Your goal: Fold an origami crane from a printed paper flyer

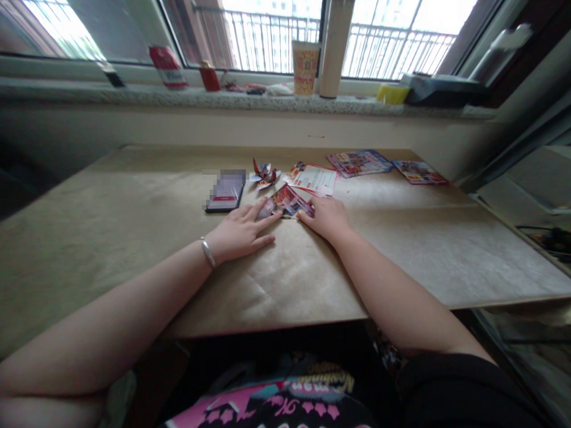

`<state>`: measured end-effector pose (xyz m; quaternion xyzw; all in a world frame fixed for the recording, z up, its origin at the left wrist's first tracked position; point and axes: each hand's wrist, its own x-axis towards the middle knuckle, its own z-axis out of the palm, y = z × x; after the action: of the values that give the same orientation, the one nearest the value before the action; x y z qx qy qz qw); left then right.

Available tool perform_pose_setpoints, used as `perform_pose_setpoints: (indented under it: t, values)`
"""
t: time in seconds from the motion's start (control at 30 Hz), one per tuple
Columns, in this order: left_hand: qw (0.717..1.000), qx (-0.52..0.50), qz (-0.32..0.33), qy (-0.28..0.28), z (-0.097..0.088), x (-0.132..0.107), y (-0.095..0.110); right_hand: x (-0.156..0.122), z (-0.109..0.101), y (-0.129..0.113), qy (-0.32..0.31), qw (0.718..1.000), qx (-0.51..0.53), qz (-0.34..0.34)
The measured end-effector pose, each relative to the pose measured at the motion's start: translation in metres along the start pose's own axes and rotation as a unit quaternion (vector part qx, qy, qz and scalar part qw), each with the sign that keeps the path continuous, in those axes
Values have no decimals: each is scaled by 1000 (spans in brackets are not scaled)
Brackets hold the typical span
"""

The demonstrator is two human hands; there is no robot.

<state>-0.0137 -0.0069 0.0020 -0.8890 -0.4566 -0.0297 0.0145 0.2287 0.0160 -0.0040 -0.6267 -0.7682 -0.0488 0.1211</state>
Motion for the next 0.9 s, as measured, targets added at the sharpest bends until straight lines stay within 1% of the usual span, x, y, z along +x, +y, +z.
perform_pose_setpoints:
  t: [0.1, 0.3, 0.43, 0.53, 0.63, 0.73, 0.8, 0.9]
  values:
    - [1000, -3, -5, -23, 1, 1, 0, 0, -2, 0, -9, 1000, 16, 4]
    - [996, -17, 6, -85, -1, 5, -1, 0, -8, 6, -36, 998, 53, 7]
    - [994, -28, -5, -102, -3, 5, 1, 2, -7, 14, -51, 997, 60, -25]
    - [994, -29, -14, -103, -3, 4, 2, 2, -6, 18, -55, 995, 75, -29]
    - [995, -29, -16, -98, -1, 5, 1, 2, -5, 19, -51, 994, 97, -28]
    - [996, -49, -15, -76, 2, 5, -1, 2, -3, 20, -42, 989, 140, -25]
    - [996, -77, -19, -50, 3, 6, -3, 1, -1, 20, -37, 981, 189, -13]
    - [992, -125, -25, 5, 5, 8, -7, 1, 0, 19, -21, 966, 258, -7]
